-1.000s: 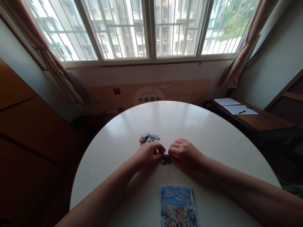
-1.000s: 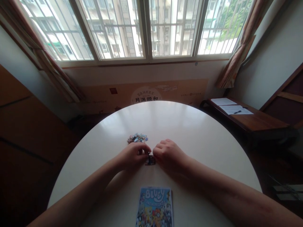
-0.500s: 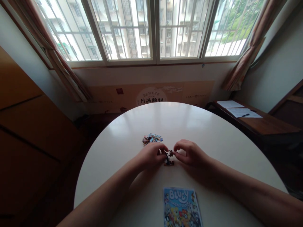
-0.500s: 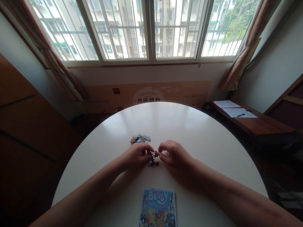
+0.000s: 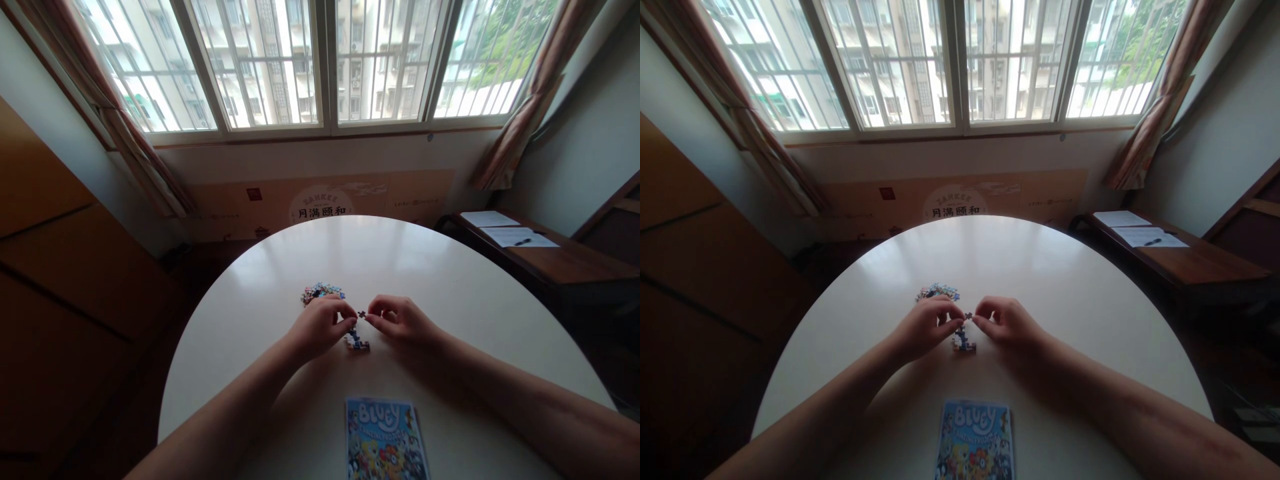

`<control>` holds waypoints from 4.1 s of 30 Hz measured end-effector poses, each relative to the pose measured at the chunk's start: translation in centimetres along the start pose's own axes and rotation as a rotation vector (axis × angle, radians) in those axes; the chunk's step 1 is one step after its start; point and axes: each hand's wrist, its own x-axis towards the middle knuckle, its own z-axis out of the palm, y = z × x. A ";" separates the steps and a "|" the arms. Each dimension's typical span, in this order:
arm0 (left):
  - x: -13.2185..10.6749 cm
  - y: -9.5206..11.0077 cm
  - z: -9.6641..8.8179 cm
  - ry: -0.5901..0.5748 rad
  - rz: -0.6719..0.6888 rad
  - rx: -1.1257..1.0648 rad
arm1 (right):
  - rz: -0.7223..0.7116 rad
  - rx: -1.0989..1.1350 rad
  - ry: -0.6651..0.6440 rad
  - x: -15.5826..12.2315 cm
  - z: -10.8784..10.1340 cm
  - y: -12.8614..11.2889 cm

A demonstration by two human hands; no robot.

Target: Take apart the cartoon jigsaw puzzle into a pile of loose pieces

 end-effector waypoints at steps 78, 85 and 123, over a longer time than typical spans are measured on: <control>-0.4 -0.2 -0.6 -0.124 -0.019 0.285 | -0.488 -0.470 -0.253 -0.6 -0.7 -1.0; -0.2 -0.4 -0.3 -0.114 0.001 0.233 | -0.475 -0.558 -0.319 -0.5 -0.4 -0.8; -0.7 -0.3 -2.7 0.046 -0.042 0.343 | -0.443 -0.482 -0.269 -1.0 -0.4 -0.9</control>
